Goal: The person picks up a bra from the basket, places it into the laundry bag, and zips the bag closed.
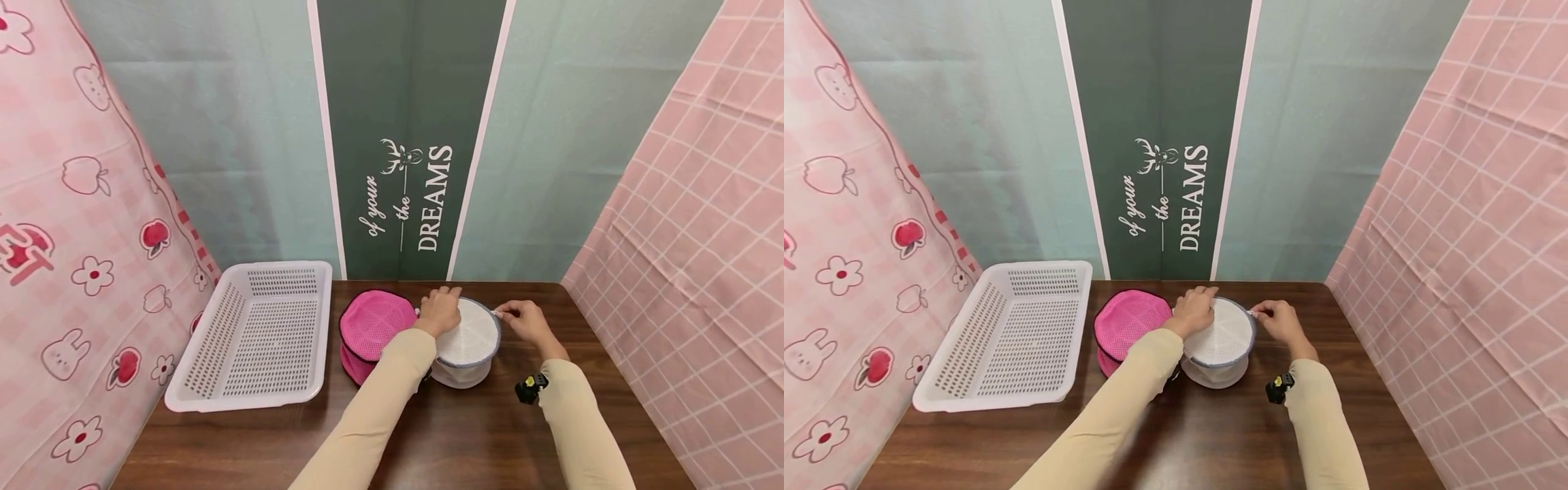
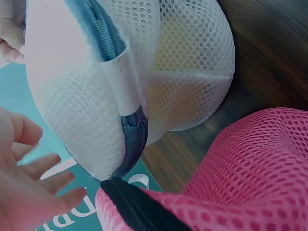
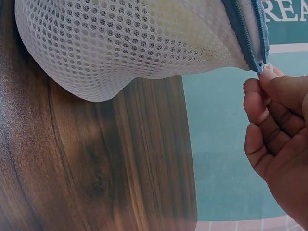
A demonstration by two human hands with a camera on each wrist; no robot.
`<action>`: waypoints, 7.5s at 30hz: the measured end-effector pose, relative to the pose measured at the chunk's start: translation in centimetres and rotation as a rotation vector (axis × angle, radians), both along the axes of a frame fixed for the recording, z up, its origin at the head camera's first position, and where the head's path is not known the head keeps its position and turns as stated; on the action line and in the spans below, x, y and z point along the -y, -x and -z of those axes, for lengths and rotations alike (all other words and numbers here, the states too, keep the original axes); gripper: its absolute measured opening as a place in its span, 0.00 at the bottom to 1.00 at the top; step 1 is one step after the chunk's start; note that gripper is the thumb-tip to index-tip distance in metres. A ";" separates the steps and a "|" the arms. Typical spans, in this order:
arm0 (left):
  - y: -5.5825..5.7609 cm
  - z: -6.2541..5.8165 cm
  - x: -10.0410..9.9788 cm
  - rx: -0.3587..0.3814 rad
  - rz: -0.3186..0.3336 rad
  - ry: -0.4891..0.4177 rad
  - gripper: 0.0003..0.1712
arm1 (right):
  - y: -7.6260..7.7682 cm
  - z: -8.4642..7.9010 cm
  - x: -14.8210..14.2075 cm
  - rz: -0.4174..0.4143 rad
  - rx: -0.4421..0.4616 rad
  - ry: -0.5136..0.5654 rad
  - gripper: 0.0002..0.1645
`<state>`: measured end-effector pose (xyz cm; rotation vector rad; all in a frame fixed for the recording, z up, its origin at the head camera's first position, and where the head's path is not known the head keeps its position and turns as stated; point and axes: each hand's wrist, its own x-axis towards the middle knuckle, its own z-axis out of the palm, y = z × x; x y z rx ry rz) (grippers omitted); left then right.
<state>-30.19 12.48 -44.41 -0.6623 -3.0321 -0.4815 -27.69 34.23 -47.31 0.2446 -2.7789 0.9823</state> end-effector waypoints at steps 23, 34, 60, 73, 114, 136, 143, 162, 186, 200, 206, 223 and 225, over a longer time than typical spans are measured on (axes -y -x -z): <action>0.1 0.3 -0.7 0.113 0.065 -0.010 0.29 | -0.1 -0.2 1.0 -0.031 0.011 0.055 0.04; 0.3 0.3 -0.5 0.022 0.014 -0.021 0.21 | -0.3 -0.3 1.5 -0.028 0.017 0.050 0.04; 0.5 1.0 0.3 -0.192 -0.162 -0.008 0.08 | -0.6 -0.5 1.2 -0.002 0.015 0.044 0.05; 1.4 1.0 2.8 0.015 -0.346 -0.359 0.13 | -1.2 -0.3 -0.6 0.051 0.006 0.020 0.07; 0.6 -0.8 -1.0 -0.076 0.112 0.079 0.26 | -0.8 -0.2 0.3 0.003 -0.051 0.022 0.03; 0.4 -0.3 -2.6 0.040 0.201 0.212 0.33 | -0.8 -0.9 0.9 -0.049 -0.029 0.026 0.03; 0.2 -0.1 -3.0 -0.002 0.193 0.237 0.26 | -1.0 -1.1 1.0 -0.053 -0.017 0.033 0.03; 0.1 0.8 -2.3 -0.176 0.080 0.089 0.12 | -1.2 -1.1 1.7 -0.088 0.029 0.042 0.05; 0.9 0.6 0.5 -0.038 -0.135 -0.031 0.08 | -0.8 -0.9 0.6 -0.023 -0.025 0.009 0.05; 0.8 1.2 0.3 0.055 -0.241 -0.096 0.14 | -0.3 -0.6 -0.2 0.029 -0.012 -0.007 0.05; 1.0 1.2 0.5 0.083 -0.270 -0.164 0.16 | -0.3 -0.2 -0.6 0.033 -0.033 -0.009 0.05; 0.8 1.6 1.8 0.091 -0.223 -0.220 0.10 | -0.4 0.2 -0.2 0.053 0.012 0.020 0.06; 0.9 1.5 1.8 0.088 -0.229 -0.199 0.10 | -0.3 0.2 -0.2 0.050 0.008 0.017 0.06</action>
